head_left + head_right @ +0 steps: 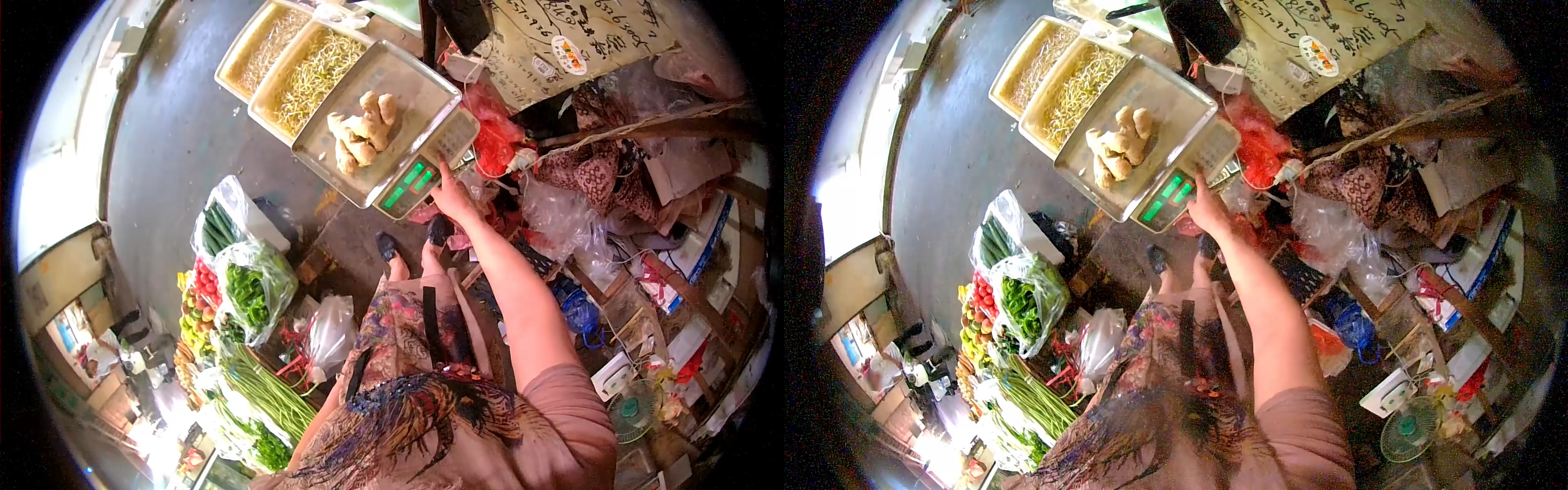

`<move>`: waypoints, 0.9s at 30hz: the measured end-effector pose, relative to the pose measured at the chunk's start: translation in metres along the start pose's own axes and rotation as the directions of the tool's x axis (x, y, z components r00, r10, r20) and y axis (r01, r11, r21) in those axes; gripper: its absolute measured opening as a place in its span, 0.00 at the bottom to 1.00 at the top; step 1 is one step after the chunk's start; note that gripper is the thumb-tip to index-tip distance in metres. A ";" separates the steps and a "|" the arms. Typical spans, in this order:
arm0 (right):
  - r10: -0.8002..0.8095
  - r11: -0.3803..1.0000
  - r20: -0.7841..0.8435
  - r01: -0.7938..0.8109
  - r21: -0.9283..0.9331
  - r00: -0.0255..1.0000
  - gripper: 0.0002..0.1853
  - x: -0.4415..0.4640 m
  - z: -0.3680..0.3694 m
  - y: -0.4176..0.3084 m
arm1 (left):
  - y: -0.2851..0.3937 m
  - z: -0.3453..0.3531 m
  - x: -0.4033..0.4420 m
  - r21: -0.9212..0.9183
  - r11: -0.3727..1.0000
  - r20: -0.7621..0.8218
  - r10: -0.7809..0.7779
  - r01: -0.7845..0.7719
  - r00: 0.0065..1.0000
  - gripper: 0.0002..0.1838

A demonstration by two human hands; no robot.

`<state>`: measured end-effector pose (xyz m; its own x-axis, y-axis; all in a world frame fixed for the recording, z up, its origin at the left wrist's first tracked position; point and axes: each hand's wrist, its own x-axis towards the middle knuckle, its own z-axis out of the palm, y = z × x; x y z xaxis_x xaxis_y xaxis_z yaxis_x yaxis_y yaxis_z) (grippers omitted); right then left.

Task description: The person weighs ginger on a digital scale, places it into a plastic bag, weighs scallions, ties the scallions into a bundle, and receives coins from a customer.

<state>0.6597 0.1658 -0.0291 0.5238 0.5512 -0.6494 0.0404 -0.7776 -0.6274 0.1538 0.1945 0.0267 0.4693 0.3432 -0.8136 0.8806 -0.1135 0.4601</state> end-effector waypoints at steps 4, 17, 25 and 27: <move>-0.010 0.992 -0.024 0.007 -0.123 1.000 0.43 0.002 -0.002 -0.008 | 0.001 -0.001 0.004 0.007 1.000 0.005 -0.006 0.006 1.000 0.21; -0.082 0.959 -0.119 0.045 -0.279 0.989 0.44 0.020 -0.002 0.047 | 0.000 -0.010 0.003 0.018 0.999 0.010 -0.031 0.031 0.999 0.21; -0.083 0.989 -0.139 0.065 -0.130 0.987 0.38 0.016 0.002 0.007 | -0.001 -0.015 0.004 0.019 0.999 0.012 -0.035 0.035 0.999 0.21; -0.018 0.980 -0.125 0.043 0.194 0.992 0.37 0.011 0.007 0.014 | 0.000 -0.017 0.006 0.014 0.999 0.010 -0.031 0.031 0.999 0.20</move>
<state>0.6599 0.1632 -0.0483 0.6254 0.5232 -0.5789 -0.1031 -0.6800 -0.7259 0.1551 0.2120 0.0276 0.4420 0.3374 -0.8311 0.8957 -0.1155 0.4295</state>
